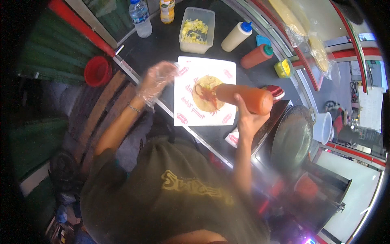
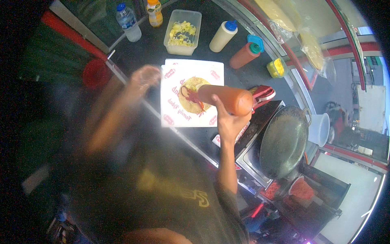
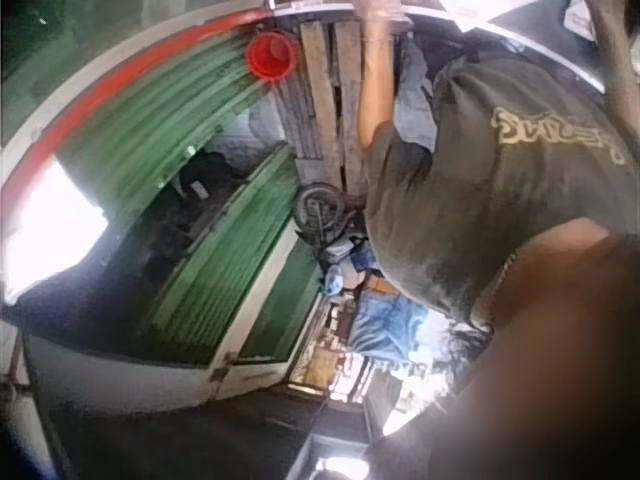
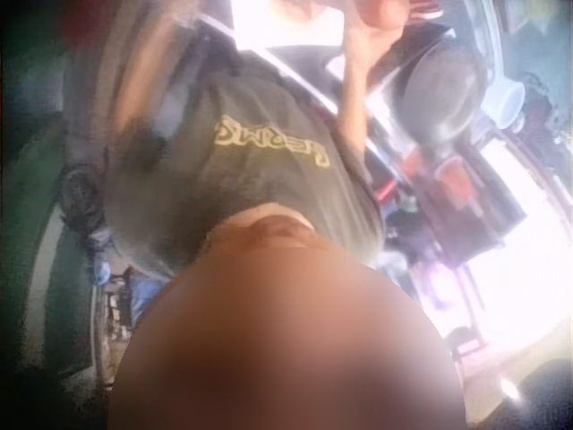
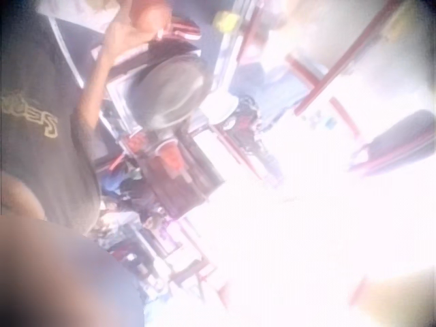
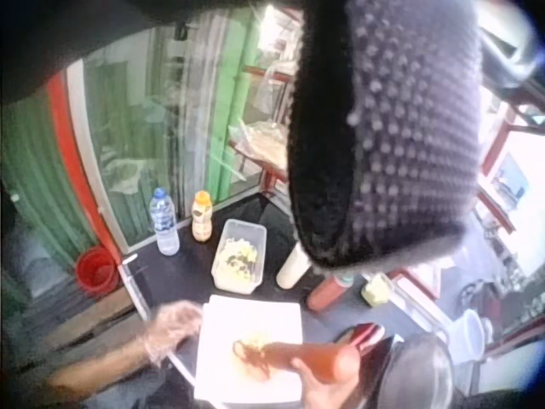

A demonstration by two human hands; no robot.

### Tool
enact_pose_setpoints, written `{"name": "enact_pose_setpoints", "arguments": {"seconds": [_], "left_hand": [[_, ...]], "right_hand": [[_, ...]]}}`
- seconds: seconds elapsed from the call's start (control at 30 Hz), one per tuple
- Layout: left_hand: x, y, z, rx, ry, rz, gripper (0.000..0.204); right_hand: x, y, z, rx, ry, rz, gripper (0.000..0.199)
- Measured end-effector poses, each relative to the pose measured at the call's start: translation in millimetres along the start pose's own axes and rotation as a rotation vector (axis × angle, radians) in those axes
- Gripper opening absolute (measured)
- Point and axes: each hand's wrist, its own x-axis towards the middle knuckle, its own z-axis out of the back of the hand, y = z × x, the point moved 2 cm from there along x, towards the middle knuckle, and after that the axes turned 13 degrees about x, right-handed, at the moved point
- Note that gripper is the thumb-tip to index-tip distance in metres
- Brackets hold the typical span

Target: The person assembles a street food item by placing a cooked crepe onto a paper wrapper, adding shredded egg, meat, and sauces, then folding the wrapper. The process is repeated for a second item.

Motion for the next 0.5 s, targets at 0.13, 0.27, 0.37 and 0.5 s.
{"name": "enact_pose_setpoints", "arguments": {"seconds": [0.13,0.27,0.37,0.5], "left_hand": [[-31.2,-49.8,-97.1,-0.997,1.023,0.369,0.099],[-0.6,-87.8,-188.3,-0.879,0.490,0.411,0.060],[66.4,-112.5,-221.3,-0.312,0.333,-0.192,0.049],[118.1,-124.3,-267.9,0.171,0.161,-0.667,0.069]], "right_hand": [[-12.1,1.8,9.2,0.190,0.144,0.083,0.089],[-37.4,25.4,34.6,0.215,0.269,0.481,0.119],[-60.7,33.6,54.9,0.227,0.083,0.582,0.107],[-95.0,26.8,72.7,0.192,-0.047,0.483,0.090]]}}
